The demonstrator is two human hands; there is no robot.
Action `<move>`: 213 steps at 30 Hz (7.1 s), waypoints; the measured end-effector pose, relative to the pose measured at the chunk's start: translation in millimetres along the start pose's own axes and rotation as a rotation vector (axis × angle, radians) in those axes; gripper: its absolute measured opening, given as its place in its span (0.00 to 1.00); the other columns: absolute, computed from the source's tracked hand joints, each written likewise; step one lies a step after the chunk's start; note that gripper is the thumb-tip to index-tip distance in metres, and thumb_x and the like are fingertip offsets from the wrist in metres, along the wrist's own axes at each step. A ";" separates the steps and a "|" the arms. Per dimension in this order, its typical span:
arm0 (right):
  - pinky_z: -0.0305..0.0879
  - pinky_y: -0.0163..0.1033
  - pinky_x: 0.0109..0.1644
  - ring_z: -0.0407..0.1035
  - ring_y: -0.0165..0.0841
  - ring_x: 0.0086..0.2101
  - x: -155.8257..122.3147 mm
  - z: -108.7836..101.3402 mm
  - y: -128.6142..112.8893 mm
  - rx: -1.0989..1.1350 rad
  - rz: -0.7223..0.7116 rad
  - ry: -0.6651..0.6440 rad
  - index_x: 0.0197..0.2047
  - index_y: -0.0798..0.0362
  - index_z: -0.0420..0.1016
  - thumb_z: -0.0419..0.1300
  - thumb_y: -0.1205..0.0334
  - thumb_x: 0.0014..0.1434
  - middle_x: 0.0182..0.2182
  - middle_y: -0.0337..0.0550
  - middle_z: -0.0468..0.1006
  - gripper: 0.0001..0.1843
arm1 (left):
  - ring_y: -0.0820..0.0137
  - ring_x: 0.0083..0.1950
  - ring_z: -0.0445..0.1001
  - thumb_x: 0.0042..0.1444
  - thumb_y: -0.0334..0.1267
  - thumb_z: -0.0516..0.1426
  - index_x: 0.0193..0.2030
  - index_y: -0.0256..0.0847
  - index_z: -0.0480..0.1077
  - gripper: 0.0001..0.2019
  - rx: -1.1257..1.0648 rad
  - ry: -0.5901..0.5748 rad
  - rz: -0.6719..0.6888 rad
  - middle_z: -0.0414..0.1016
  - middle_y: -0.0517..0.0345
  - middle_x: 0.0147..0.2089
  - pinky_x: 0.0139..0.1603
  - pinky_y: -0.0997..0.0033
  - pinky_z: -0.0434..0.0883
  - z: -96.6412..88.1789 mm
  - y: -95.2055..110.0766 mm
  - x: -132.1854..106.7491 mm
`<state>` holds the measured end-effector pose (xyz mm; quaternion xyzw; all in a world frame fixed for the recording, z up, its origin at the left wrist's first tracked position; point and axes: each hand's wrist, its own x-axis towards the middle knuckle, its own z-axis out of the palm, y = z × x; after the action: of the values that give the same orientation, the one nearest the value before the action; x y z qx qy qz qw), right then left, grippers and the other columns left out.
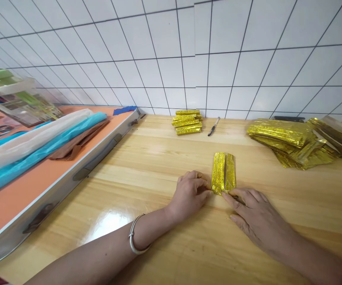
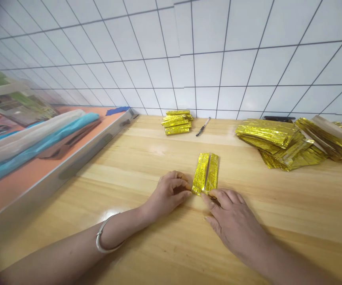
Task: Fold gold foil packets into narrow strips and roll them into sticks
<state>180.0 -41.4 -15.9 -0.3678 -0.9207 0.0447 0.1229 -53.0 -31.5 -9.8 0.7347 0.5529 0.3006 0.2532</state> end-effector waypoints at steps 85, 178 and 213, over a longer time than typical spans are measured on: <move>0.54 0.54 0.61 0.56 0.43 0.59 -28.8 -11.5 8.0 -0.052 -0.105 -0.101 0.68 0.57 0.49 0.51 0.52 0.62 0.62 0.55 0.62 0.35 | 0.60 0.62 0.61 0.65 0.43 0.44 0.61 0.32 0.58 0.23 0.716 -0.243 0.580 0.65 0.44 0.60 0.59 0.60 0.58 11.3 30.6 -33.4; 0.58 0.54 0.59 0.62 0.43 0.55 24.4 -38.1 50.8 0.017 -0.037 0.024 0.57 0.56 0.68 0.48 0.59 0.64 0.55 0.53 0.71 0.22 | 0.66 0.46 0.72 0.62 0.37 0.50 0.37 0.38 0.70 0.10 0.589 -0.075 0.399 0.76 0.54 0.40 0.49 0.64 0.62 24.2 25.8 -6.1; 0.60 0.44 0.50 0.62 0.40 0.49 58.2 -9.0 53.0 -0.167 -0.102 -0.086 0.58 0.47 0.66 0.52 0.66 0.62 0.49 0.46 0.72 0.21 | 0.65 0.57 0.66 0.65 0.42 0.45 0.60 0.40 0.63 0.19 0.519 -0.261 0.557 0.68 0.49 0.58 0.58 0.63 0.61 -6.2 -9.7 22.1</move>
<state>176.9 37.0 -5.1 -0.3270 -0.9432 -0.0226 0.0542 -59.3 -7.4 -8.7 0.9280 0.3534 0.1124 0.0363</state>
